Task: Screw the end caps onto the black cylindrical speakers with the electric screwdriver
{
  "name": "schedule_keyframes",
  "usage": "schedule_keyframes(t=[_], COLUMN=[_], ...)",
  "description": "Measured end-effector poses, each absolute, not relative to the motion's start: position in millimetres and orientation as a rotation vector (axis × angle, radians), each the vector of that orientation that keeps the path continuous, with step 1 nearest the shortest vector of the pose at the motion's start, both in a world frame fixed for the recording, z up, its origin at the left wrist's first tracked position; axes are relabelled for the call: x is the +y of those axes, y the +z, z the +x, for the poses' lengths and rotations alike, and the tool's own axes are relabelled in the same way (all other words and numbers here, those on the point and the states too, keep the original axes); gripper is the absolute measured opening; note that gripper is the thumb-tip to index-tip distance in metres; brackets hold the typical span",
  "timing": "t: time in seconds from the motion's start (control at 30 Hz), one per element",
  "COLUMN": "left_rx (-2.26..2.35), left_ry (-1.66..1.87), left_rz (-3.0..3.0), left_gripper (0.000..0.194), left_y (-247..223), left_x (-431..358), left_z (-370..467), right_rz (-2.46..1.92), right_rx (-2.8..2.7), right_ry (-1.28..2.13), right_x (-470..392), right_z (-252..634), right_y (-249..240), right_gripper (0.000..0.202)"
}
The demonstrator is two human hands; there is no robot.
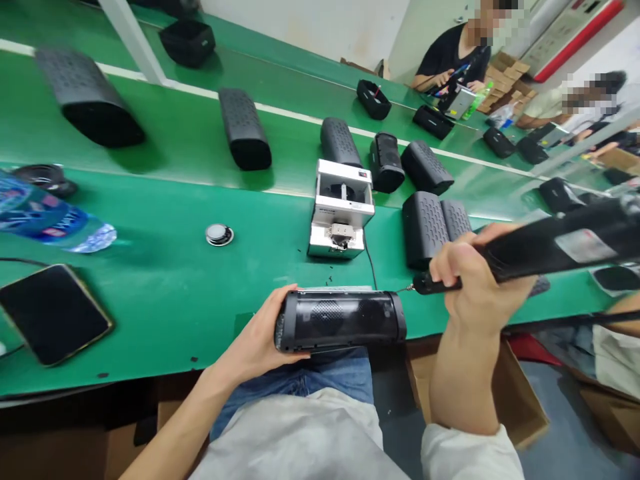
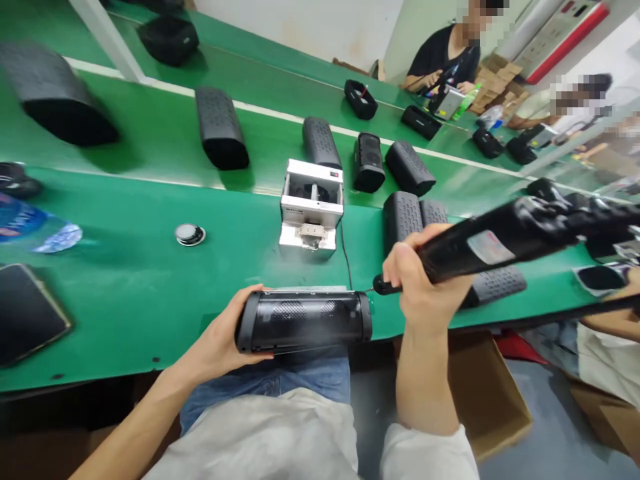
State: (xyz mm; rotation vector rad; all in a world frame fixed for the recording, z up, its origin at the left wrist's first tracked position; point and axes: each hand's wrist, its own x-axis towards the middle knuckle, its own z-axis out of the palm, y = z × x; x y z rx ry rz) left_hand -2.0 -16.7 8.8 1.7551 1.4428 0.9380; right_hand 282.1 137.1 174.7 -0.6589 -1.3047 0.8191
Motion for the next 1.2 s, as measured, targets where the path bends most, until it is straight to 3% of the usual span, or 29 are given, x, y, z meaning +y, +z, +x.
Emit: schedule_keyframes(t=[0.43, 0.57, 0.77, 1.0, 1.2], left_rx=[1.416, 1.402, 1.363, 1.345, 1.33], left_ry=[0.978, 1.0, 1.029, 1.041, 1.059], left_rz=[1.758, 1.787, 1.832, 1.839, 1.846], left_gripper=[0.113, 0.115, 0.116, 0.117, 0.119], left_y=[9.8, 7.2, 5.3, 3.9, 3.2], left_x=[-14.7, -14.9, -15.7, -13.9, -12.8], left_z=[-1.1, 0.2, 0.3, 0.0, 0.3], right_rz=[-0.675, -0.688, -0.362, -0.425, -0.498], right_rx=[-1.363, -1.488, -1.274, -1.341, -1.337], right_ry=[0.864, 0.933, 0.649, 0.633, 0.593], right_x=[146.1, 146.2, 144.8, 192.8, 208.2], right_z=[285.2, 281.4, 227.0, 159.0, 152.5], right_y=[173.3, 202.0, 244.5, 209.2, 196.1], right_gripper=[0.031, 0.031, 0.022, 0.017, 0.026])
